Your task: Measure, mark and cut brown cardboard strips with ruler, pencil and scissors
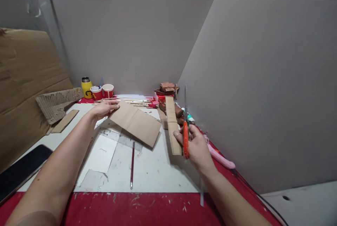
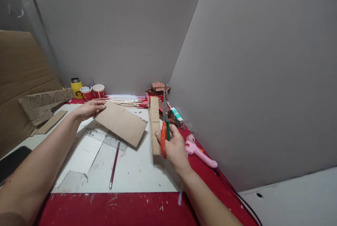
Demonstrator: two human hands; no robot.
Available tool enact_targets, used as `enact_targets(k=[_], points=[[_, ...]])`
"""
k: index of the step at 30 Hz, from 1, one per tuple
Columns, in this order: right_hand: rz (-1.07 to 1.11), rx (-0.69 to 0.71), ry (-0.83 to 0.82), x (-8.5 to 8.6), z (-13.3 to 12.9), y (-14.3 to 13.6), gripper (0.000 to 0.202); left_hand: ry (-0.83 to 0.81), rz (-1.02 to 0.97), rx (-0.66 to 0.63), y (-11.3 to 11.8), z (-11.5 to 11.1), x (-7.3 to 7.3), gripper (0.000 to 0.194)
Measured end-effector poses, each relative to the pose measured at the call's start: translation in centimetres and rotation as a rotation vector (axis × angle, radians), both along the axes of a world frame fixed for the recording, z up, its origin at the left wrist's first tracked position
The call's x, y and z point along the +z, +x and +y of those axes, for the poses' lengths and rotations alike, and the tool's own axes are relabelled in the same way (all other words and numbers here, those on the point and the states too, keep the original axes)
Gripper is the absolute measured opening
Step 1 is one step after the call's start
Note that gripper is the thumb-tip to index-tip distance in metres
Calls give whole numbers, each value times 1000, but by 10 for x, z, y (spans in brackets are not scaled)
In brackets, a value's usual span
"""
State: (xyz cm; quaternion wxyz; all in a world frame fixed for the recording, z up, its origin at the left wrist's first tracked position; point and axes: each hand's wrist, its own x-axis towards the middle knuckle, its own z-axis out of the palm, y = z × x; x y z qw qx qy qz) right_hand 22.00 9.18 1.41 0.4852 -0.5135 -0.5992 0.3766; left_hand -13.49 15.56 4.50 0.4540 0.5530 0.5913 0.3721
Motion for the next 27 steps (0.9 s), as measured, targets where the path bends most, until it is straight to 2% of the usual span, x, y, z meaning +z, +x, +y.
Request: enact_targets(k=[4, 7, 9, 12, 14, 16, 18, 21, 24, 27], points=[[61, -26, 25, 6, -14, -8, 44, 92, -18, 31, 24, -1, 5, 36], [76, 3, 33, 8, -25, -16, 44, 181, -48, 20, 52, -11, 14, 37], [71, 48, 20, 7, -32, -21, 43, 176, -81, -92, 76, -23, 17, 34], [55, 109, -18, 4, -40, -27, 42, 91, -139, -307, 112, -43, 16, 44], [52, 145, -53, 3, -43, -30, 42, 59, -161, -373, 129, -52, 14, 47], [59, 178, -96, 3, -45, -32, 44, 64, -165, -376, 136, -57, 17, 46], [81, 197, -130, 1, -45, -32, 46, 93, -140, -337, 130, -58, 27, 43], [92, 191, -121, -2, -42, -31, 47, 122, -28, -244, 102, -54, 47, 35], [73, 191, -93, -3, -39, -29, 46, 88, 173, -129, 54, -49, 69, 27], [70, 217, -103, -1, -39, -29, 45, -37, 441, 27, -6, -47, 87, 18]])
